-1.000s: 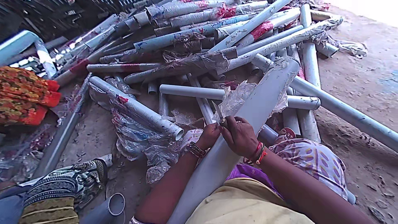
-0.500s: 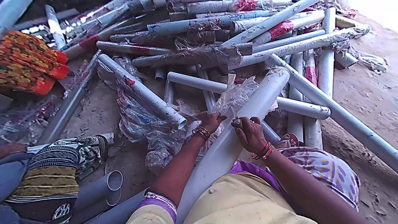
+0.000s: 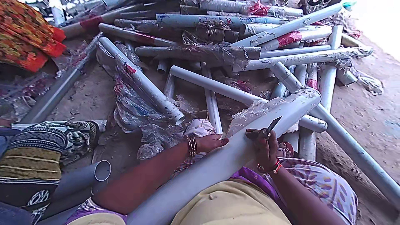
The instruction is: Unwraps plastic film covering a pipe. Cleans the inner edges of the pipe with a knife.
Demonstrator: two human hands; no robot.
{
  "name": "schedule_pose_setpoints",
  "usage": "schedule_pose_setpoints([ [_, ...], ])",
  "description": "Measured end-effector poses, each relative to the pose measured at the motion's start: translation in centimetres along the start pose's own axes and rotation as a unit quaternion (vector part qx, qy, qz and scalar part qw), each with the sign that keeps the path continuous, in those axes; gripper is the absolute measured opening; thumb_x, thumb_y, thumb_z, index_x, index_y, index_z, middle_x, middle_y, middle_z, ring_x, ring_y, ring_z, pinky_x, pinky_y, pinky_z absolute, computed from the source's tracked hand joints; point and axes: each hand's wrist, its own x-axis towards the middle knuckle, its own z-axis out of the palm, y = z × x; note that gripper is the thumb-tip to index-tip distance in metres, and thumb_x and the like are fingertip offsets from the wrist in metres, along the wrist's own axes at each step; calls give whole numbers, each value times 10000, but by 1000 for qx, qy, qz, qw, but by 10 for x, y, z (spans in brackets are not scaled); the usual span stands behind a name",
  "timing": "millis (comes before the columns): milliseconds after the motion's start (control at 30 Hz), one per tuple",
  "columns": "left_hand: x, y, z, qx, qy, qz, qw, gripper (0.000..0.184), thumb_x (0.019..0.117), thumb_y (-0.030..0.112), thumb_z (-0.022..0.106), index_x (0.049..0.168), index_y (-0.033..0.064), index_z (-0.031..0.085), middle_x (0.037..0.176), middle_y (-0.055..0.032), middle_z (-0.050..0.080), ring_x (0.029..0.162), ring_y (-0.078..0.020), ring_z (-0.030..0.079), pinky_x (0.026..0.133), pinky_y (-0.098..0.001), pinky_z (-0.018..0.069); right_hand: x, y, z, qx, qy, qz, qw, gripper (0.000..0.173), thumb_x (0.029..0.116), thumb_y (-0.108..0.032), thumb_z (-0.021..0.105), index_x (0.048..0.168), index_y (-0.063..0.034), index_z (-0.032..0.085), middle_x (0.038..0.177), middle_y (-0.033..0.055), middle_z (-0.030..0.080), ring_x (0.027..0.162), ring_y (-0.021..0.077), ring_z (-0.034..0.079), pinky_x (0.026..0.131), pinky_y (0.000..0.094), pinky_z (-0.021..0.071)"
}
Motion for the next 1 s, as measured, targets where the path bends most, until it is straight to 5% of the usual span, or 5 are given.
schedule_pose_setpoints([
  [233,8,-31,9,-159,-104,110,976,626,930,304,596,1424,9,350,1130,38,613,985,32,633,882,-185,543,7,-15,5,107,53,90,989,626,1070,-610,301,1068,-21,511,803,-87,692,812,-14,690,813,240,594],
  [433,-34,35,59,172,149,-5,974,1285,780,452,871,1634,-22,36,1493,-313,481,1347,-407,539,1117,-544,428,18,-34,-9,168,157,147,962,468,1058,-580,390,1068,-122,486,783,-180,640,727,-52,636,761,190,555],
  [567,-35,45,85,375,406,180,814,1196,630,412,905,1507,-178,343,1050,-270,730,849,-429,733,746,-586,568,43,-36,-25,250,198,183,930,243,1081,-341,345,1087,-122,451,769,-201,590,683,-56,617,664,152,545],
  [700,-42,86,54,330,261,-27,907,1310,743,330,905,1642,11,7,1344,-234,626,1150,-384,660,995,-539,503,48,-39,-30,240,83,127,959,325,1086,-426,430,1110,-104,467,858,-127,695,779,1,685,745,209,588],
  [1000,-1,23,36,91,142,-54,984,1236,781,470,846,1626,-15,86,1469,-274,510,1337,-318,556,1130,-469,448,16,-44,-60,-56,-122,128,983,416,976,-318,622,1164,51,592,770,95,659,631,178,619,599,359,524],
])
